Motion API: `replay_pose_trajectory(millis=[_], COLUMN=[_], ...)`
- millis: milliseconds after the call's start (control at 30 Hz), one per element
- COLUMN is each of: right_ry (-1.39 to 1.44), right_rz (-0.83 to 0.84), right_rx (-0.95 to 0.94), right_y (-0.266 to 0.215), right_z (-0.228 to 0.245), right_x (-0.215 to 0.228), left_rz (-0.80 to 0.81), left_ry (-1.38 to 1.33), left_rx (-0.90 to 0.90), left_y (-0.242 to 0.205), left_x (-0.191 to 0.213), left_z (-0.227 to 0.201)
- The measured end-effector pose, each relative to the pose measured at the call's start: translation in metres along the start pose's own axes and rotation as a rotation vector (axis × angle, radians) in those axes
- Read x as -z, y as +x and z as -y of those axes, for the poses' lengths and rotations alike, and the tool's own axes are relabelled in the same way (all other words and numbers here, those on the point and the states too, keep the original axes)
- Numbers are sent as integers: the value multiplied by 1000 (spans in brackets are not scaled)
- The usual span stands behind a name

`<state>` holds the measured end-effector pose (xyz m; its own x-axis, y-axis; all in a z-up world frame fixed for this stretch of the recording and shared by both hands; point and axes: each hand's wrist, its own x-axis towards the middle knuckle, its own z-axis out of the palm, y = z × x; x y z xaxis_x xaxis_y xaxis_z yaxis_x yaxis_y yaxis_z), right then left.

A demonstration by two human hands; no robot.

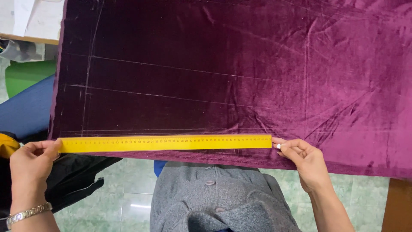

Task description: The person measures a large piece of purple velvet fabric using a yellow ruler and chalk, marking lines for cutting. They then use large shears to cut the fabric along the marked lines, separating a strip from the main piece.

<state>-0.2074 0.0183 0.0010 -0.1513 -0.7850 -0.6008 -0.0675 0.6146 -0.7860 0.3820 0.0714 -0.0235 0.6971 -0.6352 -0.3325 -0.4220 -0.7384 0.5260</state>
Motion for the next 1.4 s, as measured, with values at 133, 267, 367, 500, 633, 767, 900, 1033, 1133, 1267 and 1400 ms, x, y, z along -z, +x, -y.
replay_pose_trajectory(millis=[133, 267, 367, 500, 633, 767, 900, 1033, 1133, 1267, 1400], right_ry=[7, 1, -8, -14, -44, -121, -123, -114, -104, -87, -89], right_rz=[-5, -16, -13, -16, -21, -13, -38, -47, -47, -36, -44], right_rx=[10, -12, -4, -14, -13, 10, 9, -1, -1, 9, 9], right_y=[1, 0, 0, -3, -2, -5, -7, -10, -10, -7, -6], right_z=[-2, -1, -1, 3, 1, 5, 8, 12, 11, 5, 4], right_x=[1, 0, -2, -3, -2, -7, -10, -13, -12, -10, -9], left_rz=[-4, 9, -9, 5, 6, -6, 19, 46, 43, 58, 38], left_ry=[-35, -79, -84, -38, -63, -31, -63, -19, -32, -69, -46], left_rx=[-17, -7, -5, 39, 37, 10, 93, 151, 164, 196, 161], left_y=[1, 10, 7, -8, -5, 0, -13, -20, -19, -26, -19], left_x=[-1, -3, 0, 4, 2, 3, 8, 12, 11, 13, 10], left_z=[1, 16, 10, -19, -15, -7, -36, -53, -52, -64, -49])
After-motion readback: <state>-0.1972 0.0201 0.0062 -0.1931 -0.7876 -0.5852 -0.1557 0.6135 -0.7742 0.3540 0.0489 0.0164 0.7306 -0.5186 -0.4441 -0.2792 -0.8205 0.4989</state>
